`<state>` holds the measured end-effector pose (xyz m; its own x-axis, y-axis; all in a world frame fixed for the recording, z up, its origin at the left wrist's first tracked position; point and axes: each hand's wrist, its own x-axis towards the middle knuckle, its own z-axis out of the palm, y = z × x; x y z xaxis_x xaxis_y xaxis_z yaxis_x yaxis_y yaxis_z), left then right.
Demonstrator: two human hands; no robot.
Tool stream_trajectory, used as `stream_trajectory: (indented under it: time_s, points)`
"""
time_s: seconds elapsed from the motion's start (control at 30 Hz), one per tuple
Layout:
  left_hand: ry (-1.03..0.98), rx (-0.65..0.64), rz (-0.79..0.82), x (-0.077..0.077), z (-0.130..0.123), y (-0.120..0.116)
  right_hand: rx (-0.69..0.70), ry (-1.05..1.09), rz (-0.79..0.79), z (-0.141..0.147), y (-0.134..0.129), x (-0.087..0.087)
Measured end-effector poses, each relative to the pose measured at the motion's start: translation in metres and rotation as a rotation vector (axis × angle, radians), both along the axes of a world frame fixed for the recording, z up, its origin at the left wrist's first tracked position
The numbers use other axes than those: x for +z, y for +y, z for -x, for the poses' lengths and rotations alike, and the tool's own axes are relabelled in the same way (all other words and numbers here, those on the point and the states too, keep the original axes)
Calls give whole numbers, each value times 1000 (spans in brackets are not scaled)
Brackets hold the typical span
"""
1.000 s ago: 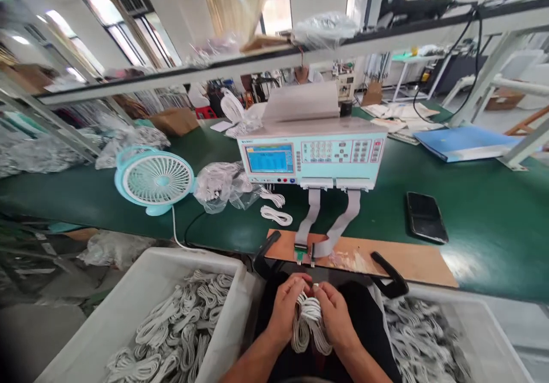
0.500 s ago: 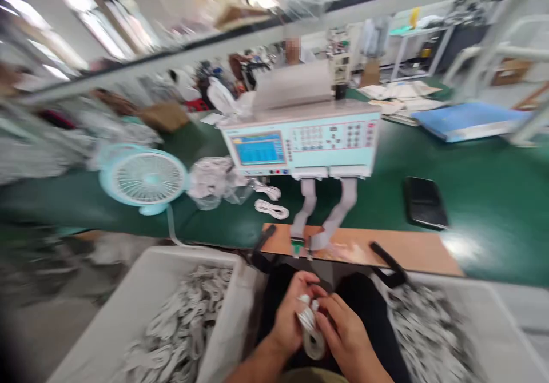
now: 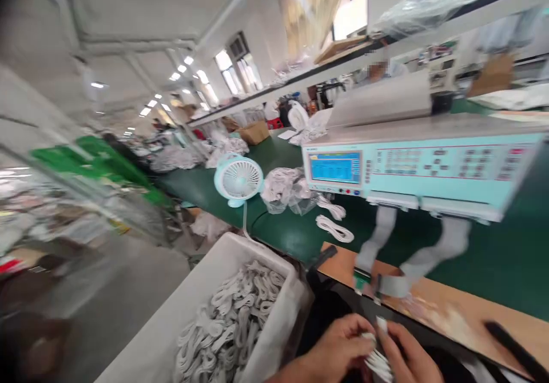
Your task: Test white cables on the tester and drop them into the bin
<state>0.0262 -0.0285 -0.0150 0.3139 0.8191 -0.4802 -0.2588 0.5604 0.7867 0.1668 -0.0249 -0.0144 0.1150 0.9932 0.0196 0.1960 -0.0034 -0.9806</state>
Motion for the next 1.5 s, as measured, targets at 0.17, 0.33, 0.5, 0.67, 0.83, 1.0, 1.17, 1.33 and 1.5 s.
stream_trajectory:
  time_s: [0.17,0.33,0.5,0.67,0.83,1.0,1.17,1.33,1.5]
  points:
    - [-59,-11,-114,1,10,7,69,112,47,11,6,5]
    - [-146,8,-110,1,12,9,35,259,149,19,7,-4]
    - [-208,51,-34,2,14,14,1,288,147,19,10,-5]
    - [-363,-20,51,1,25,17,11,349,179,18,12,4]
    - [-106,1,-53,0,27,21,-15,482,283,21,14,9]
    - [266,-106,-446,9,28,33,-83,648,357,26,17,7]
    - [318,26,-610,14,25,39,-96,693,335,30,17,9]
    - [360,151,-596,5,17,39,-113,670,306,30,17,7]
    - [342,195,-613,1,13,39,-87,631,282,28,17,2]
